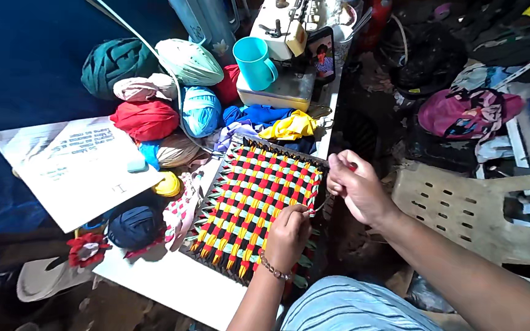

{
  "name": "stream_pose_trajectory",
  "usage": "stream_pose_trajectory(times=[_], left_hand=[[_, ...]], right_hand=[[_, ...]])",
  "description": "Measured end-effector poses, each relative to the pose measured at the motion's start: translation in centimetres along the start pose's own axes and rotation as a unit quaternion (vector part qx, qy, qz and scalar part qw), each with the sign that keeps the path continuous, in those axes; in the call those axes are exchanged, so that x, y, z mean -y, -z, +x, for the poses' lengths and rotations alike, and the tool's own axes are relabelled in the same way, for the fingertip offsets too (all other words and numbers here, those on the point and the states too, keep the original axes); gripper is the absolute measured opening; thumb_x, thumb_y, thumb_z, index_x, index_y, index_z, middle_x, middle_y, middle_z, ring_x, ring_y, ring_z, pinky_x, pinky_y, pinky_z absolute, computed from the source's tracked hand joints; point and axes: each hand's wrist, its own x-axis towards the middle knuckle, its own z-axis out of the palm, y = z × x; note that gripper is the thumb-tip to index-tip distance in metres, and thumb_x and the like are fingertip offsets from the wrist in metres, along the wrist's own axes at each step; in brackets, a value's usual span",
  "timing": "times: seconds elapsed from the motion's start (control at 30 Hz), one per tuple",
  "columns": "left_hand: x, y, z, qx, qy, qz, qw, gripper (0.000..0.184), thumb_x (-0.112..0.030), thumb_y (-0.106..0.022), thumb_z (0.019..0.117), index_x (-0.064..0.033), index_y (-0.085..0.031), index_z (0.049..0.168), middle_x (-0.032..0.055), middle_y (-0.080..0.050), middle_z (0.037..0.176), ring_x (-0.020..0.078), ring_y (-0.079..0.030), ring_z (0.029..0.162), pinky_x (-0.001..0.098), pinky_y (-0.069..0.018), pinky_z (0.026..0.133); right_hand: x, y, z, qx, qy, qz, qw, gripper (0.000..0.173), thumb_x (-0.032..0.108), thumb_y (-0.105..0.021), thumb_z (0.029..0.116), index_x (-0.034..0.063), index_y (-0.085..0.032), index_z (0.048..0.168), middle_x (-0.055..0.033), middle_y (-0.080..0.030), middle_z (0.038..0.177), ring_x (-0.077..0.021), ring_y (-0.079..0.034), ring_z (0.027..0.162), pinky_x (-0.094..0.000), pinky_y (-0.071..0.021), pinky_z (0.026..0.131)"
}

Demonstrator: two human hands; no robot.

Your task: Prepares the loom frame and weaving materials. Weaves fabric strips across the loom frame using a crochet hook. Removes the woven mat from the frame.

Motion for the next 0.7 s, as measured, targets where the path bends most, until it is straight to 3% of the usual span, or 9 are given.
stream_pose_trajectory(times=[0.07, 0.1, 0.17, 0.23, 0.27, 0.37, 0.53, 0.7], left_hand=[[0.3, 0.2, -0.1, 0.017, -0.006, -0.003, 1.0, 0.007, -0.007, -0.066, 0.0899, -0.0049, -0.071, 0.087, 0.0099, -0.074, 0.097, 0.0158, -0.072, 0.093, 0.022, -0.0576, 0.087], [0.3, 0.5, -0.1, 0.033, -0.008, -0.011, 0.999, 0.009, -0.01, -0.065, 0.0911, -0.005, -0.072, 0.09, 0.0101, -0.074, 0.1, 0.0163, -0.072, 0.095, 0.0229, -0.0576, 0.088], [0.2, 1.0, 0.0, 0.068, -0.012, -0.029, 0.997, 0.021, -0.021, -0.064, 0.0934, -0.0054, -0.074, 0.102, 0.0118, -0.074, 0.107, 0.0187, -0.07, 0.103, 0.0271, -0.0567, 0.093], [0.3, 1.3, 0.0, 0.081, -0.015, -0.044, 0.996, 0.025, -0.027, -0.065, 0.0982, -0.0106, -0.075, 0.115, 0.0118, -0.072, 0.113, 0.0198, -0.069, 0.108, 0.0303, -0.0559, 0.096], [0.4, 1.3, -0.1, 0.077, -0.015, -0.052, 0.996, 0.021, -0.024, -0.065, 0.0996, -0.0141, -0.075, 0.115, 0.0113, -0.072, 0.113, 0.0196, -0.069, 0.108, 0.0309, -0.0565, 0.096], [1.0, 1.1, -0.3, 0.064, -0.012, -0.082, 0.995, 0.015, -0.014, -0.064, 0.0978, -0.0158, -0.077, 0.105, 0.0097, -0.073, 0.109, 0.0171, -0.068, 0.108, 0.0281, -0.0551, 0.097], [1.2, 1.2, -0.6, 0.093, 0.004, -0.094, 0.991, 0.016, -0.014, -0.066, 0.0929, -0.0141, -0.079, 0.102, 0.0104, -0.073, 0.111, 0.0185, -0.067, 0.112, 0.0297, -0.0536, 0.1], [1.1, 0.8, -0.6, 0.102, -0.032, -0.043, 0.993, 0.015, -0.012, -0.064, 0.0953, -0.0159, -0.078, 0.1, 0.0102, -0.073, 0.11, 0.0213, -0.068, 0.111, 0.0306, -0.0556, 0.097]], right_hand=[[-0.3, 0.2, -1.2, -0.012, 0.013, 0.09, 0.996, 0.033, 0.023, -0.051, 0.105, 0.0195, -0.053, 0.072, 0.009, -0.037, 0.052, -0.0013, -0.036, 0.045, -0.0175, -0.0356, 0.048], [-0.5, 0.3, -1.9, -0.003, 0.017, 0.116, 0.993, 0.043, 0.028, -0.05, 0.105, 0.0214, -0.049, 0.062, 0.0103, -0.034, 0.049, -0.0005, -0.035, 0.044, -0.0175, -0.0343, 0.048], [-1.1, 0.5, -3.2, 0.031, 0.031, 0.155, 0.987, 0.05, 0.03, -0.05, 0.1026, 0.024, -0.043, 0.054, 0.0125, -0.031, 0.048, 0.0009, -0.034, 0.045, -0.0177, -0.0331, 0.05], [-1.8, 1.0, -4.1, 0.073, 0.056, 0.191, 0.977, 0.05, 0.033, -0.055, 0.1015, 0.024, -0.044, 0.053, 0.0139, -0.032, 0.049, 0.002, -0.036, 0.046, -0.017, -0.0337, 0.051], [-2.1, 1.2, -4.4, 0.091, 0.063, 0.207, 0.972, 0.05, 0.033, -0.057, 0.101, 0.0238, -0.044, 0.053, 0.0142, -0.032, 0.049, 0.0022, -0.036, 0.047, -0.017, -0.0343, 0.052], [-2.9, 2.1, -4.7, 0.139, 0.082, 0.234, 0.959, 0.05, 0.034, -0.057, 0.1016, 0.0227, -0.046, 0.054, 0.0143, -0.034, 0.05, 0.0017, -0.038, 0.048, -0.0182, -0.0355, 0.054], [-5.0, 4.3, -5.3, 0.238, 0.146, 0.178, 0.943, 0.043, 0.038, -0.053, 0.1052, 0.0224, -0.051, 0.065, 0.0141, -0.039, 0.056, 0.0013, -0.042, 0.055, -0.0204, -0.0405, 0.063], [-6.6, 6.2, -4.6, 0.355, 0.178, 0.099, 0.912, 0.041, 0.039, -0.052, 0.1066, 0.0188, -0.045, 0.072, 0.0082, -0.038, 0.062, -0.0019, -0.042, 0.059, -0.0224, -0.0393, 0.065]])
